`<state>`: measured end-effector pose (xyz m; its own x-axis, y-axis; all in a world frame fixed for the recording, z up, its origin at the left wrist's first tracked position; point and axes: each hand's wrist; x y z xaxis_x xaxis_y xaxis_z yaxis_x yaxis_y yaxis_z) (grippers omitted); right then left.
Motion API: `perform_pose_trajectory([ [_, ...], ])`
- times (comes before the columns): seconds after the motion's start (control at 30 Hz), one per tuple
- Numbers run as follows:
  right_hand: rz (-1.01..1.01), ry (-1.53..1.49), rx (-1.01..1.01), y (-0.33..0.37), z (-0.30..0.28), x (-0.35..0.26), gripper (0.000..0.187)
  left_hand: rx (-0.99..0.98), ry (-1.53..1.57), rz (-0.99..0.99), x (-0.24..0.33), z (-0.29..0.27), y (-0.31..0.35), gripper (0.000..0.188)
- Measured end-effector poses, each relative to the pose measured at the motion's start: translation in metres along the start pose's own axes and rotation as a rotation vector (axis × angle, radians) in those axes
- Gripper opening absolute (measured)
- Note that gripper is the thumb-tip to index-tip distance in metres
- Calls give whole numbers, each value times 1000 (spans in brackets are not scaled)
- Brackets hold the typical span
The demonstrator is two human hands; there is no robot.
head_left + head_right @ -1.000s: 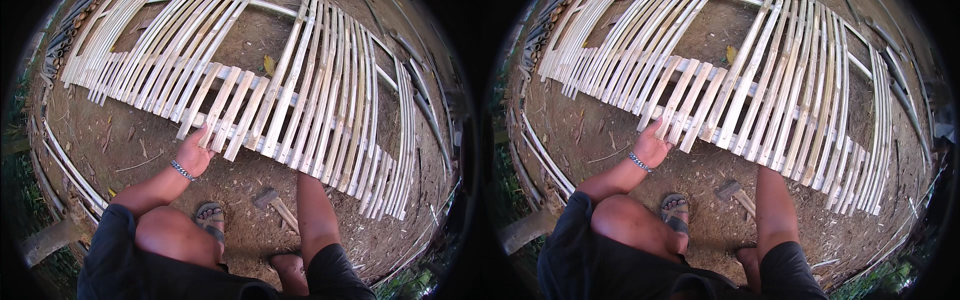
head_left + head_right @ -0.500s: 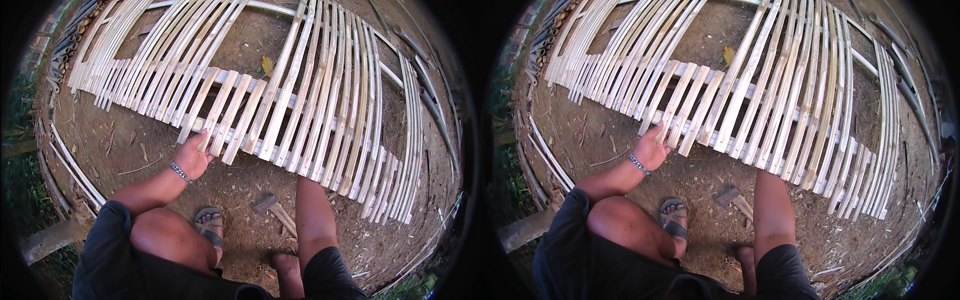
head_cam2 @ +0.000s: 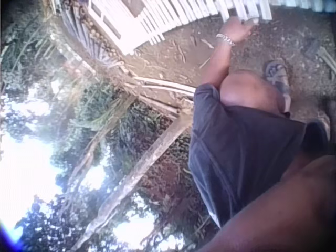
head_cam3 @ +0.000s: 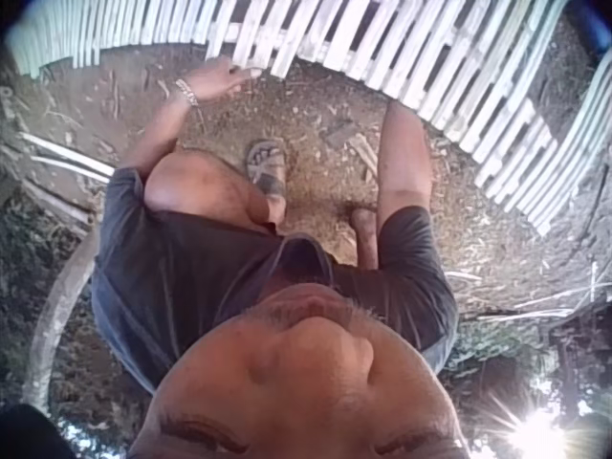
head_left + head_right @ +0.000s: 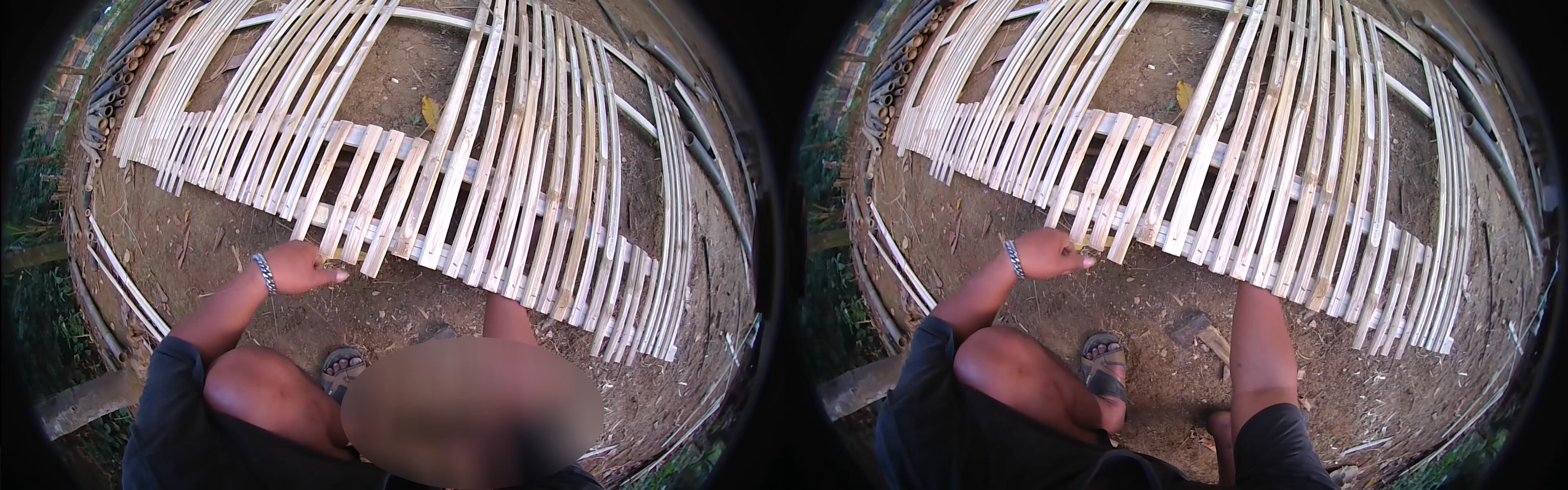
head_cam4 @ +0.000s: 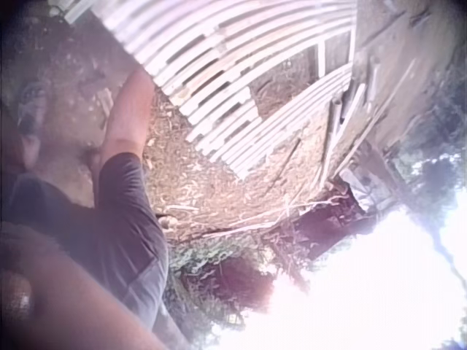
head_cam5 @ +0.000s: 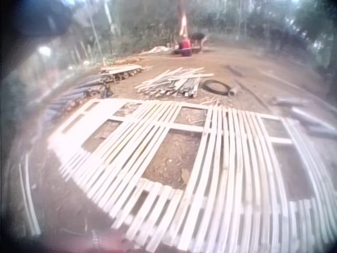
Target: The person assembles a bamboo lattice structure by positioning bamboo slats and hammering them into place with a hatchet. The person picks up pieces of bamboo, aligns them on the ground, and uses the blunt side of a hatchet to secure the joints.
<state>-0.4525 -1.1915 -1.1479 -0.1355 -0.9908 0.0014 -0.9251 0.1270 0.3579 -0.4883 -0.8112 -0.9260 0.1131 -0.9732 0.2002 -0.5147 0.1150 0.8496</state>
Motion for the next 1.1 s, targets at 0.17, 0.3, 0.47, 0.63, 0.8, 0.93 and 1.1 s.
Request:
perform_pose_trajectory([
  [0.17, -12, -9, -10, 1, -2, -6, 66, 186, -300, 51, 24, -47, 6, 67],
  [0.3, -15, -7, -9, -1, -2, -7, 66, 682, -130, 428, 35, -43, -40, 71],
  [0.47, -22, 0, -13, -2, 0, -8, 65, 739, -374, 476, 53, -30, -91, 91],
  [0.63, -4, -1, -16, -5, 0, -2, 64, 719, -361, 465, 58, -32, -95, 91],
  [0.8, -11, 3, -19, -7, 1, -3, 64, 720, -325, 477, 56, -32, -94, 91],
  [0.93, -9, 7, -24, -5, 1, -1, 63, 728, -315, 484, 55, -30, -96, 92],
  [1.1, -3, 18, -24, -8, 3, 0, 62, 675, -350, 458, 56, -34, -94, 92],
])
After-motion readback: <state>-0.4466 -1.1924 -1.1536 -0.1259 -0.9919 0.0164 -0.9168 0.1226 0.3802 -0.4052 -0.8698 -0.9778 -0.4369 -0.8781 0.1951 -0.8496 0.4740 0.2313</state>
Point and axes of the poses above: each hand's wrist, its own y-axis away from the middle knuckle, its own z-axis out of the palm, x = y × z, and after that the axes turned 1 degree about x, right-handed
